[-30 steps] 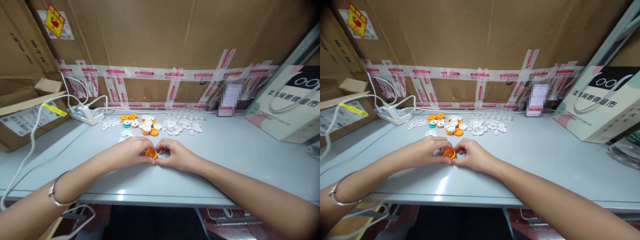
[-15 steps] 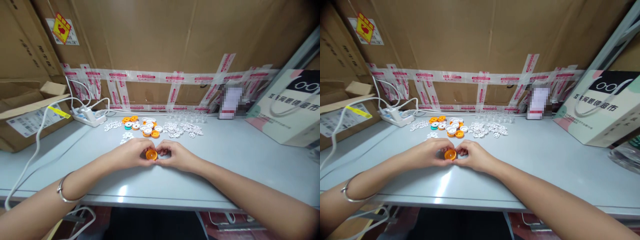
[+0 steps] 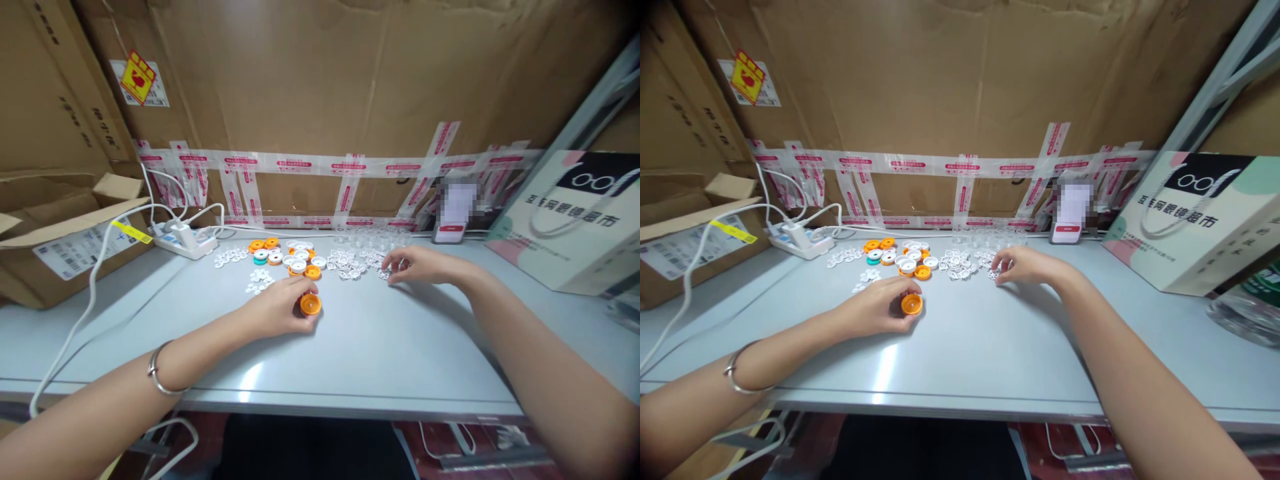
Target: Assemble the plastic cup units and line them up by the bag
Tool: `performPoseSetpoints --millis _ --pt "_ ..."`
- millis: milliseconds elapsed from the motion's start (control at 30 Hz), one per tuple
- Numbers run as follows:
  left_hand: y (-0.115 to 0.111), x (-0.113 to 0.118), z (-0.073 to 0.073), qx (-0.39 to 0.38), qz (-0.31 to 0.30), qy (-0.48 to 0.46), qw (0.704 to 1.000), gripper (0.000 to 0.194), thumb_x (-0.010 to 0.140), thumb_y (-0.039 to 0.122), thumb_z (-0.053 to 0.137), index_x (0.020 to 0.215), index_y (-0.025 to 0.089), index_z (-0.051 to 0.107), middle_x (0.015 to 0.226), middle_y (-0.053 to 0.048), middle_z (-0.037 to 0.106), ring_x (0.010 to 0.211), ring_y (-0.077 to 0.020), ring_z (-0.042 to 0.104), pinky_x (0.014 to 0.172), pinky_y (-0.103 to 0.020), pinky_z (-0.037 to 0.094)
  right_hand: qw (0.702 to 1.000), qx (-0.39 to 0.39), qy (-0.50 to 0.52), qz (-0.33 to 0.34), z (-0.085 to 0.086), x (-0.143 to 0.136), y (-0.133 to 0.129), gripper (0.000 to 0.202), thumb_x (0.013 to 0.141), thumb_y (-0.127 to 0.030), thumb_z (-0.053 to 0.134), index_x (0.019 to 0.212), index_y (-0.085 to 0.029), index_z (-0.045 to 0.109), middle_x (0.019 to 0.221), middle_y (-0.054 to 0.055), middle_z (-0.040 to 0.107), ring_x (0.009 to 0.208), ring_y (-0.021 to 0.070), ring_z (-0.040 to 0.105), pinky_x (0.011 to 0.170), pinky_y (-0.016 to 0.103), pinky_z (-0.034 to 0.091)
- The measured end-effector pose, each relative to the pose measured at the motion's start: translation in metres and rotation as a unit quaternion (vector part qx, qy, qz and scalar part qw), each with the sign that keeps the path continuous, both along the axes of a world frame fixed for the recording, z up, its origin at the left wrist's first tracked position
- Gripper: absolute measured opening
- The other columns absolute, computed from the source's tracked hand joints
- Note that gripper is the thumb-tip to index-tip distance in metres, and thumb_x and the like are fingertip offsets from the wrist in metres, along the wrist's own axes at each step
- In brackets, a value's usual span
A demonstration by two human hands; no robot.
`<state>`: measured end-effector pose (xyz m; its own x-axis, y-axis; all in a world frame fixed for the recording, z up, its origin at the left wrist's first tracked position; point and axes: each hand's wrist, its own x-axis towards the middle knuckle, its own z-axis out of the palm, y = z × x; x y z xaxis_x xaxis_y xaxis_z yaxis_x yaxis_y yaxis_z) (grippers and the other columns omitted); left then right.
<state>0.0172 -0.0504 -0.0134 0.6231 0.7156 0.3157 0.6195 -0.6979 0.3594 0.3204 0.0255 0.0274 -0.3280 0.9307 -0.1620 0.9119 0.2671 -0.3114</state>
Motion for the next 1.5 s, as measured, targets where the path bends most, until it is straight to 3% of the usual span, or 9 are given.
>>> performPoseSetpoints --millis 333,433,633,800,933,1067,1233,1333,1500 --pt "-0.003 -0.001 0.003 0.016 -0.024 -0.003 1.000 0.030 0.076 0.033 0.059 0.100 0.017 0.053 0.092 -0.006 0.060 0.082 -0.0183 0.057 0.072 -0.029 0.045 0.999 0.047 0.014 -0.004 -0.009 -0.013 -0.001 0.024 0.067 -0.038 0.060 0.069 -0.016 0.069 0.061 0.001 0.064 0.060 0.0153 0.055 0.053 0.024 0.036" --pt "-0.003 -0.003 0.008 0.035 -0.019 -0.054 0.998 0.036 0.078 0.040 0.060 0.105 0.017 0.053 0.098 -0.007 0.060 0.086 -0.0179 0.056 0.077 -0.031 0.045 0.989 0.052 0.135 -0.039 -0.001 -0.025 -0.011 0.025 0.068 -0.040 0.062 0.064 -0.016 0.067 0.058 0.002 0.063 0.058 0.0140 0.055 0.055 0.025 0.038" --pt "0.004 -0.006 0.025 0.106 -0.007 -0.164 0.981 0.040 0.077 0.031 0.064 0.112 0.017 0.053 0.101 -0.007 0.061 0.088 -0.0165 0.056 0.078 -0.031 0.047 0.819 -0.113 0.560 -0.045 -0.001 -0.075 -0.037 0.027 0.060 -0.039 0.075 0.071 -0.016 0.066 0.065 0.001 0.065 0.059 0.0090 0.058 0.063 0.024 0.046" --pt "0.009 0.000 0.045 0.032 -0.080 -0.248 0.965 0.049 0.072 0.023 0.069 0.118 0.021 0.052 0.108 -0.008 0.058 0.087 -0.0151 0.058 0.076 -0.028 0.050 0.722 -0.243 0.647 0.015 0.002 -0.108 -0.054 0.017 0.065 -0.029 0.074 0.070 -0.017 0.064 0.067 -0.003 0.063 0.062 0.0058 0.058 0.065 0.020 0.046" --pt "0.017 0.006 0.051 0.011 -0.106 -0.342 0.934 0.035 0.075 0.020 0.066 0.110 0.019 0.059 0.102 -0.008 0.060 0.087 -0.0150 0.058 0.078 -0.028 0.051 0.695 -0.260 0.669 0.037 0.014 -0.122 -0.056 0.016 0.065 -0.029 0.074 0.073 -0.018 0.065 0.068 -0.003 0.062 0.065 0.0066 0.058 0.065 0.021 0.046" --pt "0.024 0.003 0.048 0.013 -0.086 -0.381 0.920 0.032 0.074 0.021 0.067 0.105 0.017 0.061 0.104 -0.008 0.061 0.092 -0.0174 0.059 0.080 -0.030 0.051 0.741 -0.217 0.634 0.052 0.021 -0.121 -0.041 0.020 0.067 -0.035 0.071 0.076 -0.018 0.065 0.070 -0.002 0.061 0.065 0.0072 0.056 0.068 0.023 0.046" --pt "0.025 -0.010 0.036 0.097 -0.036 -0.352 0.930 0.033 0.076 0.022 0.065 0.108 0.016 0.057 0.105 -0.008 0.063 0.096 -0.0170 0.059 0.082 -0.030 0.051 0.888 0.057 0.456 -0.024 0.011 -0.080 -0.008 0.022 0.070 -0.036 0.065 0.078 -0.016 0.063 0.072 0.001 0.062 0.065 0.0110 0.055 0.067 0.027 0.044" --pt "0.025 -0.014 0.030 0.169 -0.025 -0.307 0.936 0.032 0.077 0.023 0.064 0.108 0.016 0.057 0.103 -0.008 0.063 0.093 -0.0153 0.059 0.080 -0.028 0.051 0.975 0.063 0.213 -0.018 0.002 -0.057 0.003 0.016 0.071 -0.030 0.062 0.077 -0.016 0.064 0.077 0.004 0.065 0.069 0.0145 0.056 0.066 0.028 0.043" --pt "0.027 -0.017 0.026 0.207 -0.013 -0.256 0.944 0.033 0.080 0.023 0.060 0.111 0.016 0.054 0.102 -0.008 0.062 0.089 -0.0143 0.058 0.078 -0.029 0.050 0.995 0.032 0.087 0.046 0.000 -0.049 -0.002 0.021 0.062 -0.022 0.067 0.082 -0.019 0.065 0.084 0.005 0.064 0.076 0.0187 0.057 0.066 0.028 0.042"
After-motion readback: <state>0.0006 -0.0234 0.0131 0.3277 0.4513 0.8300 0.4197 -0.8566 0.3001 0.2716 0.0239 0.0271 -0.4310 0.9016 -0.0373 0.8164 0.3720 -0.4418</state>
